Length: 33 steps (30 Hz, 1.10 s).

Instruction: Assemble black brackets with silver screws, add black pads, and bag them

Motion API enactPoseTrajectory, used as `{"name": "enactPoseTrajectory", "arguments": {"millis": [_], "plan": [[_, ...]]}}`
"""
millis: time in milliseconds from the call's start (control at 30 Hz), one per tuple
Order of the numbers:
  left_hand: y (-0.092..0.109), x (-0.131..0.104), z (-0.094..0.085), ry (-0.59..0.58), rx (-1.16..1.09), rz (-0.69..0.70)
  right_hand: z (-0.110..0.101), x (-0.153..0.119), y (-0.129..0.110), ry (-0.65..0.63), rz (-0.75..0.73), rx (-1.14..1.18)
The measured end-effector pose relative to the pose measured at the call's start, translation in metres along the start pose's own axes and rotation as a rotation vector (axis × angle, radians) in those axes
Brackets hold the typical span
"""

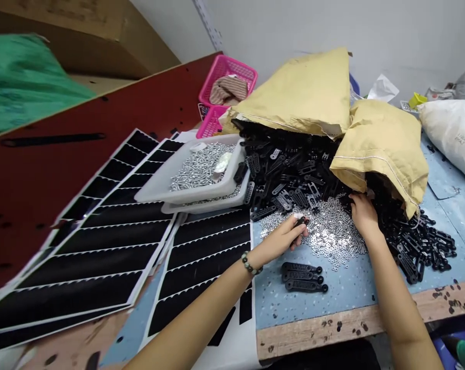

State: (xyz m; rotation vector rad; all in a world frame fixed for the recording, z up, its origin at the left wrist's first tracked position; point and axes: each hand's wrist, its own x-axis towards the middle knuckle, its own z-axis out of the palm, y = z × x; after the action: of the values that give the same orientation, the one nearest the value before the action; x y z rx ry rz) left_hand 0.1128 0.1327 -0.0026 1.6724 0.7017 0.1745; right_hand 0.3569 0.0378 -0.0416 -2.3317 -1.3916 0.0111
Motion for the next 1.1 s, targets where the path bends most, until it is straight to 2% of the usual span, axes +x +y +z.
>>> {"name": "enactPoseTrajectory", "arguments": {"millis": [167,267,367,400,467,533,667,800,900,1100], "plan": [[-0.002,-0.001,0.006,-0.026,0.024,0.008,0.009,0.01,-0.008,-0.028,-0.081,0.065],[-0.003,-0.006,0.003,-0.01,-0.03,0.017,0.007,0.011,-0.016,0.063,-0.071,0.14],[-0.004,-0.009,0.0,0.007,-0.045,0.029,0.001,-0.005,-0.034,0.164,-0.035,0.539],[-0.004,-0.009,0.0,0.024,-0.017,0.037,-0.001,-0.014,-0.044,0.144,-0.014,0.735],[-0.002,-0.01,0.002,0.072,0.075,0.09,-0.004,-0.031,-0.066,0.025,0.029,1.086],[0.002,-0.012,0.006,0.122,0.177,0.187,-0.004,-0.045,-0.088,-0.065,0.046,1.257],[0.009,-0.021,0.008,0.187,0.33,0.29,-0.003,-0.057,-0.113,-0.02,0.048,1.229],[0.015,-0.033,0.001,0.202,0.358,0.318,-0.008,-0.061,-0.118,-0.002,0.022,1.166],[0.017,-0.038,-0.004,0.206,0.407,0.341,-0.012,-0.064,-0.122,0.023,0.058,1.157],[0.011,-0.043,-0.002,0.205,0.649,0.381,-0.004,-0.072,-0.126,-0.022,0.159,1.248]]}}
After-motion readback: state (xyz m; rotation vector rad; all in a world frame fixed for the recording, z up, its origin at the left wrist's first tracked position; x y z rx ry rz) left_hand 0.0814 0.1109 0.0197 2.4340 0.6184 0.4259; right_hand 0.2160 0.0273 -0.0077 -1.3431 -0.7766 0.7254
